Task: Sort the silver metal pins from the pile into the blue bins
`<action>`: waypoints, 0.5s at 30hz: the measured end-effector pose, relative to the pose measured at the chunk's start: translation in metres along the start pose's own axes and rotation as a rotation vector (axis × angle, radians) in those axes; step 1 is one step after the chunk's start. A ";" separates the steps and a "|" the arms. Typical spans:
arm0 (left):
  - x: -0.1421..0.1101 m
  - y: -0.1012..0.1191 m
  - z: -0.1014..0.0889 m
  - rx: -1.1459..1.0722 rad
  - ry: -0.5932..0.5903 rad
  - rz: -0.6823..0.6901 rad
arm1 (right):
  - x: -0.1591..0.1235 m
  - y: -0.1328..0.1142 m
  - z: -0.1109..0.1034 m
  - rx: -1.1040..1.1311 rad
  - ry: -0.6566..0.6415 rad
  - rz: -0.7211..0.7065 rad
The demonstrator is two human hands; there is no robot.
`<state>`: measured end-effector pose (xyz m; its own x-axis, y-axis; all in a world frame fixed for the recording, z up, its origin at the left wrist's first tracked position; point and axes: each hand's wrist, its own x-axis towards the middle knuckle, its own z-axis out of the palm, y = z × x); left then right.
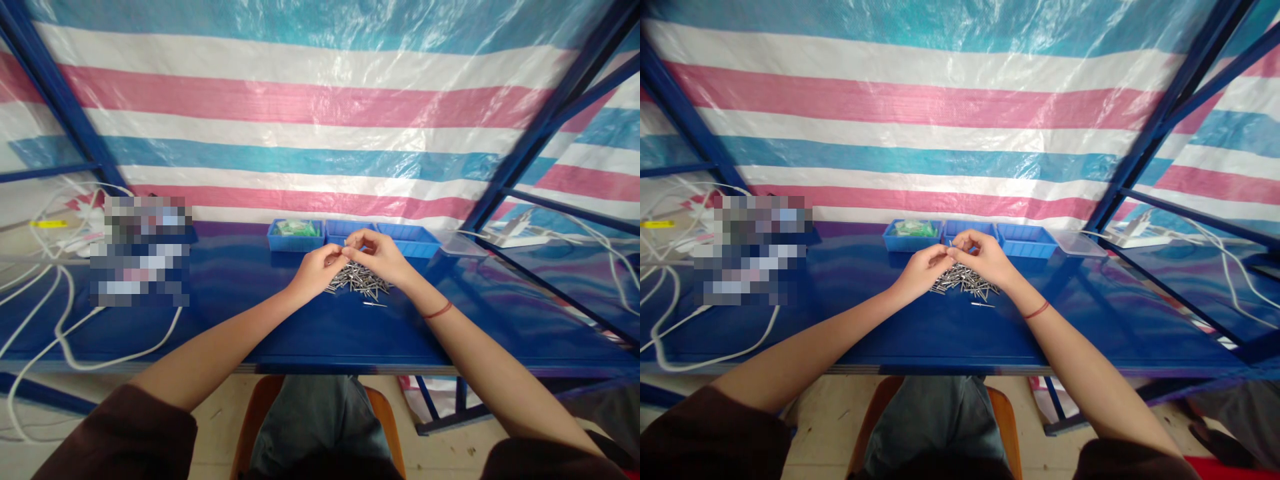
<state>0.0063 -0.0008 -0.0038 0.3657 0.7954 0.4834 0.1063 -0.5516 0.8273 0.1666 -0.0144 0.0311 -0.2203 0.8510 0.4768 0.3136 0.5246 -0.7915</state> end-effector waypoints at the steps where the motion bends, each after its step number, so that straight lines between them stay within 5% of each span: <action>1: 0.000 -0.001 0.000 0.007 0.005 -0.001 | 0.000 0.001 0.000 -0.020 -0.011 -0.004; 9: 0.002 -0.002 -0.002 0.030 0.003 0.000 | -0.002 0.002 -0.001 -0.169 -0.007 -0.147; 15: 0.003 0.000 -0.004 0.095 0.113 0.032 | -0.003 -0.003 -0.009 -0.340 -0.015 -0.257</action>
<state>0.0032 0.0023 -0.0012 0.2647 0.7971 0.5427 0.1854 -0.5944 0.7825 0.1747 -0.0180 0.0358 -0.3441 0.6924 0.6342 0.5332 0.7000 -0.4750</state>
